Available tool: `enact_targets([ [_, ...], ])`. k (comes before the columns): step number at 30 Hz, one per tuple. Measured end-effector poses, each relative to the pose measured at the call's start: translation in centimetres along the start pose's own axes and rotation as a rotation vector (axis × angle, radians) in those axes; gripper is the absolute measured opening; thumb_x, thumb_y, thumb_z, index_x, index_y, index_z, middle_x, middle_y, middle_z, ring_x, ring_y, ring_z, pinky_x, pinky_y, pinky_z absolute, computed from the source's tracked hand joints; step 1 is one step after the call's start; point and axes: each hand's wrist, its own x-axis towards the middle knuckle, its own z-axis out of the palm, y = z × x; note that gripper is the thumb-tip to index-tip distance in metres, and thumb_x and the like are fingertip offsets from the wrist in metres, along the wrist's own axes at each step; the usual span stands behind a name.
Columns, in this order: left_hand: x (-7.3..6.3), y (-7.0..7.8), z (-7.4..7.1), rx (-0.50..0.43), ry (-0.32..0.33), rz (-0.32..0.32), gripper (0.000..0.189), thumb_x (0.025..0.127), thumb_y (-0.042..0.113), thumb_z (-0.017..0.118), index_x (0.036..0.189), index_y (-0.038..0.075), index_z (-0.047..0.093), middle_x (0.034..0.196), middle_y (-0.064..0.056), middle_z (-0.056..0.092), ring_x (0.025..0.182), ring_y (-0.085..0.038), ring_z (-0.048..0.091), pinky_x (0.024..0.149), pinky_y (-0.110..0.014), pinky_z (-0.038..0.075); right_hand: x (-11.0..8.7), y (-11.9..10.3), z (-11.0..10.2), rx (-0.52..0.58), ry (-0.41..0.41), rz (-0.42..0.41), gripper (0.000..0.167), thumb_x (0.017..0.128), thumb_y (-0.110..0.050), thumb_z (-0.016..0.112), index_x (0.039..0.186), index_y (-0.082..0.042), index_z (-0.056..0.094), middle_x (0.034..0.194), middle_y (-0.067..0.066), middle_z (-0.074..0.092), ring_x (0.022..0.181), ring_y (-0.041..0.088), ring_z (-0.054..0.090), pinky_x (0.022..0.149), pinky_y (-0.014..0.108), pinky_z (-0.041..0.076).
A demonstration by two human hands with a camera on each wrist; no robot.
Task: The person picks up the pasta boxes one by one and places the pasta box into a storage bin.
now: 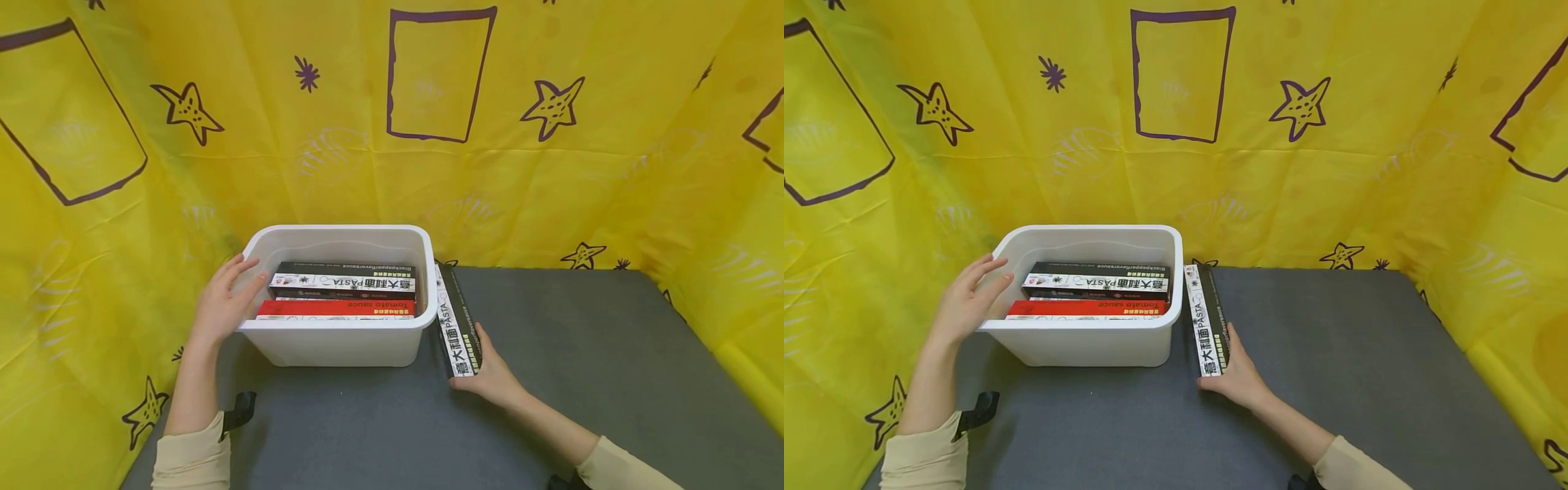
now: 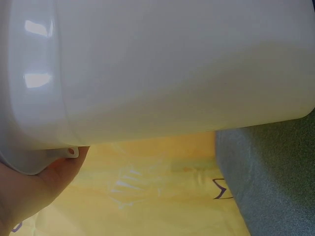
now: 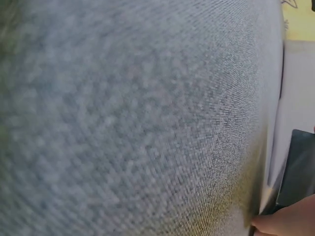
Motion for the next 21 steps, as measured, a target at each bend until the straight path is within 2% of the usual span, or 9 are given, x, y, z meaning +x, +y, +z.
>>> enact_targets([
  [10,-0.1,0.0,0.1,0.005,-0.001,-0.004,0.063,0.098,0.048,0.050,0.146,0.008,0.045,0.157,-0.018,0.025,0.140,-0.049,0.022,0.101,-0.075,0.020,-0.8,-0.4,-0.9,-0.041,0.035,0.033,0.119,0.062,-0.021,0.084,0.155,-0.006,0.013,0.142,0.025,0.043,0.112,0.030,0.051,0.096,0.041,0.039],
  [21,0.0,-0.1,0.0,0.004,0.000,-0.005,0.063,0.098,0.049,0.050,0.145,0.007,0.045,0.157,-0.019,0.025,0.140,-0.050,0.021,0.101,-0.075,0.019,-1.2,-1.4,-2.9,-0.059,0.068,-0.003,0.114,0.067,-0.024,0.083,0.156,-0.013,0.012,0.146,0.023,0.040,0.115,0.031,0.050,0.094,0.042,0.039],
])
